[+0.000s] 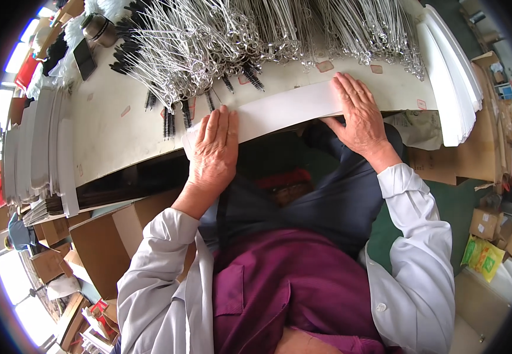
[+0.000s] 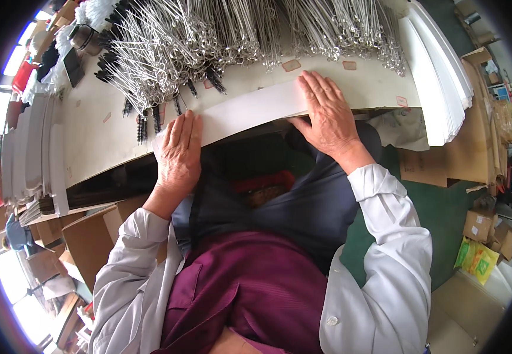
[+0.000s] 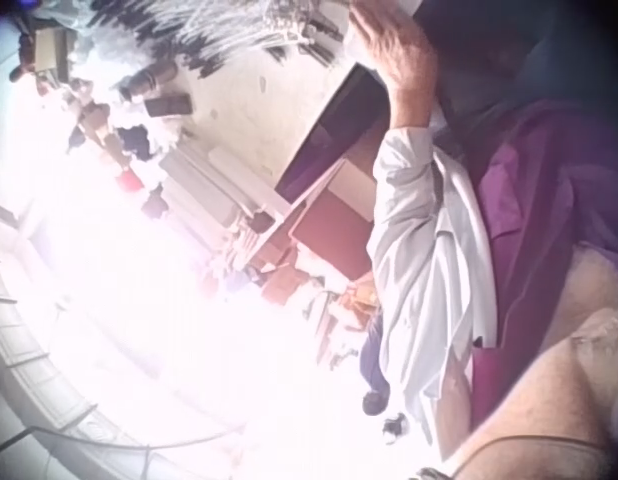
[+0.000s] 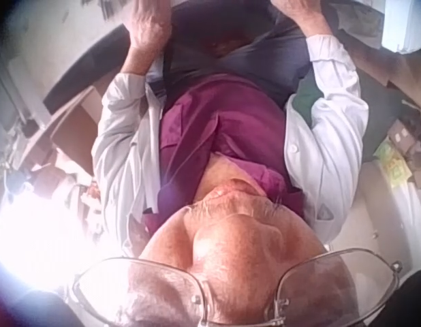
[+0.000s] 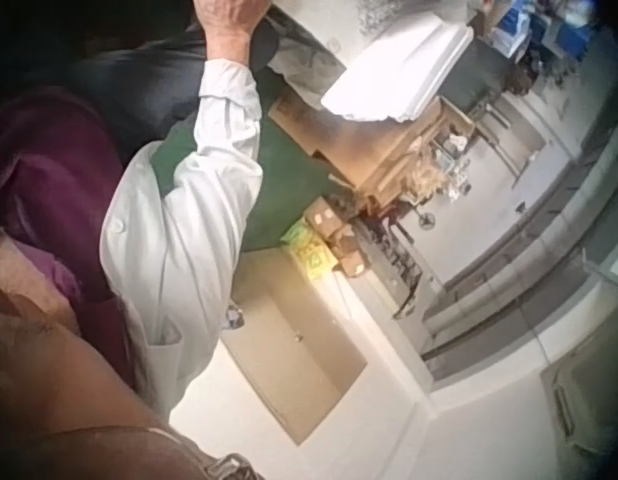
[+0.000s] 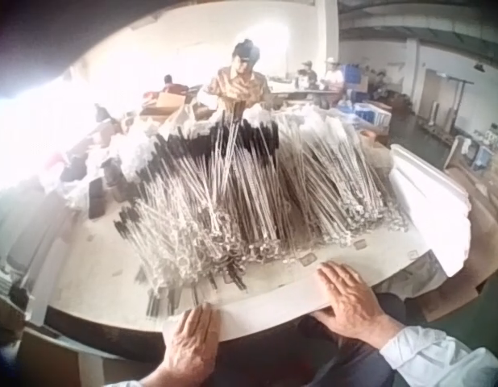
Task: Packing bundles of small wire-like brushes into white cardboard boxes.
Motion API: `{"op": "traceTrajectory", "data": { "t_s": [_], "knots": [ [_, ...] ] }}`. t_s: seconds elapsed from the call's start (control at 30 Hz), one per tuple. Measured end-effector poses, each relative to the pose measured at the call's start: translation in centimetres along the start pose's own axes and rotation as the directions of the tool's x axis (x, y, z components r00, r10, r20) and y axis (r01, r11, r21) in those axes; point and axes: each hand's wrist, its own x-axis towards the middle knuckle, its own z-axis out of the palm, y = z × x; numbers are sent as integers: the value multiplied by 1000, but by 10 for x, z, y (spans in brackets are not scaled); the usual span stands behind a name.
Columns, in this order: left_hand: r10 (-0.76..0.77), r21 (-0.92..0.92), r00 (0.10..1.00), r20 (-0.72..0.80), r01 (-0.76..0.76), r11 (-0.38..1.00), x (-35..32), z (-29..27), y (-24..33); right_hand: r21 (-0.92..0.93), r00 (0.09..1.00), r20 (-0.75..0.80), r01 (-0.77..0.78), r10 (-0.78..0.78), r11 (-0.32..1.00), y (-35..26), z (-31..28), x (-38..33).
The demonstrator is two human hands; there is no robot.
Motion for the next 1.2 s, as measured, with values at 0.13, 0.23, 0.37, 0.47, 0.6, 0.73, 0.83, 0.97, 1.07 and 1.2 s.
{"op": "traceTrajectory", "data": {
  "t_s": [0.13, 0.23, 0.37, 0.47, 0.6, 0.73, 0.83, 0.97, 1.07, 1.2],
  "knots": [
    [28, 8, 998, -55, -28, 1000, -1, -2, -5, -15, 1000, -27, -2, 2, 1000, -1, -2, -1],
    [92, 48, 996, 8, -93, 995, -3, -4, -13, -35, 999, -32, 36, -37, 999, 1, -6, -1],
    [94, 28, 995, 44, -95, 995, -9, -16, -22, 46, 994, -72, 90, -86, 995, 3, -12, -6],
    [72, 34, 997, 18, -72, 997, -26, -24, -19, 23, 981, -115, 159, -155, 987, 0, -15, -10],
    [97, 80, 994, 43, -101, 992, -36, -41, -28, 38, 965, -159, 217, -209, 975, 0, -27, -15],
    [72, -23, 994, 83, -70, 997, -57, -46, -42, 117, 963, -132, 250, -234, 961, -18, -30, -9],
    [5, -90, 989, 147, 8, 996, -43, -77, -19, 125, 966, -142, 234, -216, 964, -17, -36, -13],
    [-24, -390, 941, 336, 162, 906, -15, -111, 4, 128, 947, -152, 304, -284, 944, -41, -54, -3],
    [3, -479, 897, 441, 232, 847, 15, -102, 21, 189, 930, -145, 361, -338, 913, -66, -47, 5],
    [-41, -558, 853, 521, 376, 740, 28, -70, 36, 177, 919, -118, 392, -376, 903, -82, -40, 11]
  ]
}}
